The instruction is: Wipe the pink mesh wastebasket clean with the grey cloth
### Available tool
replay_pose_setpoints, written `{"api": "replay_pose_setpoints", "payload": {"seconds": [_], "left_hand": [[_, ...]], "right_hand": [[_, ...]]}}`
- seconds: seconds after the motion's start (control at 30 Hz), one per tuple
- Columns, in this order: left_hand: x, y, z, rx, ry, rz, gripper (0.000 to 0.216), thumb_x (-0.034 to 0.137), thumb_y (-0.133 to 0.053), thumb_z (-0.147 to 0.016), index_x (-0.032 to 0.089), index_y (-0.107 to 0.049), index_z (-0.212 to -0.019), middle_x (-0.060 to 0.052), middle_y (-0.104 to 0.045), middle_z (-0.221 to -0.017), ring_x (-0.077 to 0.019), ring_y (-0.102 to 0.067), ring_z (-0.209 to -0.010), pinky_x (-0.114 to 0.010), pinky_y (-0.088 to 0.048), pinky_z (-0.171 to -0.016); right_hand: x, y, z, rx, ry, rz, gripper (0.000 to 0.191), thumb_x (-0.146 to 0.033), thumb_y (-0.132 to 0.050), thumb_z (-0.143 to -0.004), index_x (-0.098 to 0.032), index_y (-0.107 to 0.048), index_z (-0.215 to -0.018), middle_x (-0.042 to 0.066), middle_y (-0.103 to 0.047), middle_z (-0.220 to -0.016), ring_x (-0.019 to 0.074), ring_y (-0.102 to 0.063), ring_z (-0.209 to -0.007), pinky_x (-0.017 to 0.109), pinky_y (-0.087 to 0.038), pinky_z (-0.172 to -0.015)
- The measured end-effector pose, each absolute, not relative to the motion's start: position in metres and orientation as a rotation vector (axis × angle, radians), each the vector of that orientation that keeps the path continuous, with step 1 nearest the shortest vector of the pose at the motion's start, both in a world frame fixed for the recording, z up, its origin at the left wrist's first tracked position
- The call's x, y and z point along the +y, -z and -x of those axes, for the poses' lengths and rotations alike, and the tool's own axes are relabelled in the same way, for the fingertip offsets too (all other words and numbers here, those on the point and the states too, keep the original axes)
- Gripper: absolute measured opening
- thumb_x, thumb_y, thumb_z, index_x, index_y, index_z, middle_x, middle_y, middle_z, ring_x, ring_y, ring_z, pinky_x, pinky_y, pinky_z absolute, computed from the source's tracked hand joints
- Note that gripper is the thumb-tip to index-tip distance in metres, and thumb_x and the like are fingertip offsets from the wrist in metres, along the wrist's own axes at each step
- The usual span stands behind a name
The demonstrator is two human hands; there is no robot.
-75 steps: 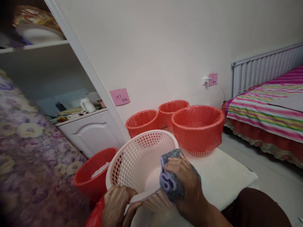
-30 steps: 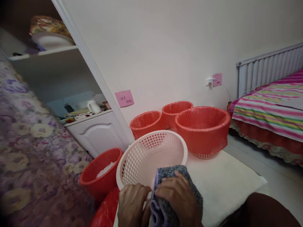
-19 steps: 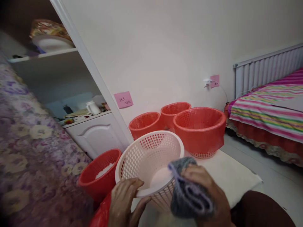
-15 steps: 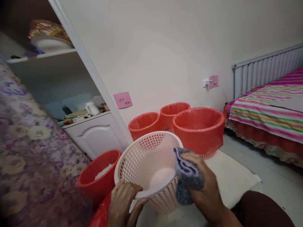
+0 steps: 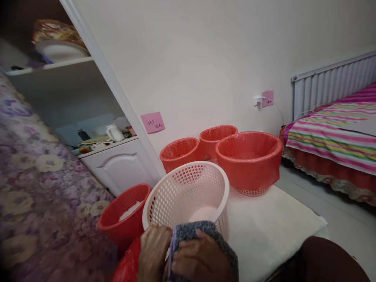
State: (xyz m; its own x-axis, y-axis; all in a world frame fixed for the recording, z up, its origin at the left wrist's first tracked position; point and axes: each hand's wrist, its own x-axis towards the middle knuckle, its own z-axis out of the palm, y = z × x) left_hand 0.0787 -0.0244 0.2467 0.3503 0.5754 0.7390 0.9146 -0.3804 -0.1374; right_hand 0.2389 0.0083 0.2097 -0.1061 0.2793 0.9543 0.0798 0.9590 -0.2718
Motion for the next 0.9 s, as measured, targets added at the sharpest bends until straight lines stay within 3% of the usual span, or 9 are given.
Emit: {"api": "replay_pose_setpoints", "payload": {"seconds": [0.13, 0.27, 0.33, 0.4, 0.5, 0.6, 0.73, 0.9], "left_hand": [[-0.025, -0.242, -0.074, -1.300, 0.823, 2.093, 0.021, 0.024, -0.039, -0.099, 0.021, -0.051, -0.082, 0.002, -0.050, -0.068, -0.0184, -0.044, -0.068, -0.033, -0.028, -0.073], [-0.034, -0.246, -0.079, -1.462, 0.842, 2.197, 0.008, 0.028, -0.054, -0.095, 0.021, -0.054, -0.098, 0.000, -0.060, -0.085, -0.0189, -0.052, -0.083, -0.036, -0.029, -0.089], [-0.038, -0.248, -0.087, -1.453, 0.849, 2.234, 0.012, 0.022, -0.057, -0.093, 0.021, -0.053, -0.104, 0.001, -0.064, -0.092, -0.0184, -0.055, -0.087, -0.037, -0.026, -0.097], [-0.039, -0.247, -0.098, -1.422, 0.884, 2.237, 0.019, 0.019, -0.058, -0.092, 0.022, -0.053, -0.110, 0.001, -0.065, -0.092, -0.0181, -0.057, -0.087, -0.038, -0.025, -0.100], [-0.036, -0.240, -0.115, -1.440, 1.009, 2.158, 0.016, 0.023, -0.052, -0.095, 0.023, -0.054, -0.111, 0.001, -0.064, -0.087, -0.0191, -0.057, -0.082, -0.040, -0.027, -0.097], [-0.030, -0.230, -0.124, -1.513, 1.087, 2.043, 0.012, 0.028, -0.045, -0.098, 0.025, -0.056, -0.101, 0.001, -0.061, -0.079, -0.0202, -0.053, -0.076, -0.041, -0.029, -0.089], [-0.026, -0.224, -0.119, -1.548, 1.004, 2.029, 0.016, 0.025, -0.041, -0.098, 0.024, -0.055, -0.090, 0.001, -0.058, -0.074, -0.0206, -0.049, -0.072, -0.039, -0.027, -0.082], [-0.031, -0.230, -0.105, -1.526, 0.808, 2.126, 0.016, 0.013, -0.041, -0.093, 0.022, -0.051, -0.085, 0.002, -0.056, -0.074, -0.0189, -0.051, -0.072, -0.037, -0.025, -0.081]], "right_hand": [[0.008, -0.204, -0.253, -1.815, -0.427, 0.034, 0.025, -0.041, -0.050, -0.098, -0.030, -0.065, -0.115, -0.002, -0.080, -0.087, 0.0155, -0.076, -0.076, 0.023, -0.063, -0.076], [0.007, -0.204, -0.295, -1.748, -0.544, 0.138, 0.030, -0.040, -0.045, -0.100, -0.027, -0.065, -0.119, 0.004, -0.078, -0.087, 0.0194, -0.075, -0.074, 0.025, -0.063, -0.064], [0.009, -0.207, -0.317, -1.610, -0.534, 0.286, 0.028, -0.038, -0.046, -0.099, -0.026, -0.065, -0.116, 0.008, -0.076, -0.093, 0.0235, -0.074, -0.084, 0.032, -0.063, -0.069], [0.015, -0.211, -0.333, -1.432, -0.426, 0.461, 0.024, -0.032, -0.058, -0.093, -0.026, -0.064, -0.116, 0.009, -0.073, -0.101, 0.0267, -0.070, -0.097, 0.039, -0.062, -0.081], [0.033, -0.219, -0.338, -1.323, -0.282, 0.709, 0.039, -0.027, -0.072, -0.081, -0.025, -0.061, -0.118, 0.009, -0.070, -0.112, 0.0281, -0.065, -0.108, 0.043, -0.054, -0.097], [0.047, -0.219, -0.320, -1.602, -0.287, 0.747, 0.043, -0.034, -0.065, -0.085, -0.023, -0.057, -0.125, 0.010, -0.067, -0.123, 0.0277, -0.062, -0.116, 0.043, -0.048, -0.105], [0.040, -0.212, -0.288, -1.842, -0.101, 0.499, 0.039, -0.031, -0.056, -0.087, -0.019, -0.054, -0.124, 0.007, -0.070, -0.114, 0.0220, -0.065, -0.111, 0.040, -0.027, -0.119], [0.025, -0.216, -0.280, -2.001, -0.058, 0.363, 0.037, -0.031, -0.062, -0.086, -0.023, -0.053, -0.121, 0.002, -0.072, -0.108, 0.0194, -0.067, -0.104, 0.039, -0.028, -0.117]]}}
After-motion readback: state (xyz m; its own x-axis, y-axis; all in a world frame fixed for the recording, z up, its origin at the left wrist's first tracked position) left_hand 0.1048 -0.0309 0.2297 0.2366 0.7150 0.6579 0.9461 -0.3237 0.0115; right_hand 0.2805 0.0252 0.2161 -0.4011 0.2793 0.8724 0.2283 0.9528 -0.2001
